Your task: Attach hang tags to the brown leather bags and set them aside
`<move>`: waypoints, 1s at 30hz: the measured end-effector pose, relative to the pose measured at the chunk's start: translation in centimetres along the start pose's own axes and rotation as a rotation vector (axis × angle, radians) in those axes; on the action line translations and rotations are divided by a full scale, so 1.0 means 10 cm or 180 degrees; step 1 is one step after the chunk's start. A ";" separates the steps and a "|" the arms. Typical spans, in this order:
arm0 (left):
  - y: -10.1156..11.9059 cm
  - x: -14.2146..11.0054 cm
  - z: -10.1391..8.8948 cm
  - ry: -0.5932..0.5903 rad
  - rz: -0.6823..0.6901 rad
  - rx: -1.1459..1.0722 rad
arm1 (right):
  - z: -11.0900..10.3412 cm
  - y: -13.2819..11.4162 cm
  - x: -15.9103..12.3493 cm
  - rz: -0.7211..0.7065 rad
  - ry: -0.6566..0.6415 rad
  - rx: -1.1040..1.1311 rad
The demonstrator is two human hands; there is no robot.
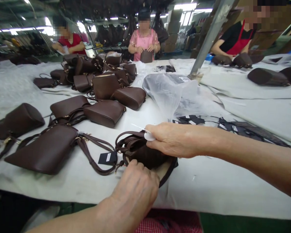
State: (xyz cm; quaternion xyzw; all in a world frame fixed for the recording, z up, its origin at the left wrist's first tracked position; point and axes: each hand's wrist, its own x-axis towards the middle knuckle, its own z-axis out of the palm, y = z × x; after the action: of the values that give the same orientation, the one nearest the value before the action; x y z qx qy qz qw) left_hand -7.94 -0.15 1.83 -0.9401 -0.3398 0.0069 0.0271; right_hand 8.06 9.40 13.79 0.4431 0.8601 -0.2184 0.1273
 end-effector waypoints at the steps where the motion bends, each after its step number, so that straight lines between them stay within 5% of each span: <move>1: -0.01 0.05 -0.03 -0.0061 -0.0039 -0.0003 | 0.01 0.02 0.00 -0.0005 -0.0019 0.0198; 5: -0.07 0.21 -0.25 0.0211 -0.0066 0.0175 | 0.01 0.10 -0.03 -0.0026 -0.0066 0.1057; 11: -0.09 0.20 -0.32 0.1198 -0.0362 0.0376 | -0.08 0.05 -0.08 -0.0249 0.0712 0.0023; 17: -0.16 0.18 -0.28 0.1146 -0.1047 -0.0301 | -0.14 -0.02 -0.07 0.0043 0.0488 -0.0302; 24: -0.22 0.15 -0.32 0.1107 -0.0504 -0.0335 | -0.19 0.02 -0.04 0.0027 0.0206 -0.0070; 30: -0.20 0.13 -0.23 0.1239 -0.0293 -0.0109 | -0.04 0.03 -0.02 -0.0435 -0.0095 0.0405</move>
State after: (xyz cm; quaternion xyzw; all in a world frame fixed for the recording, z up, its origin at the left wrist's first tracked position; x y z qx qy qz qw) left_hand -8.15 2.10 4.26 -0.9075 -0.3709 -0.1820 0.0766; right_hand 8.40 9.65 14.15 0.3873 0.8707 -0.2874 0.0964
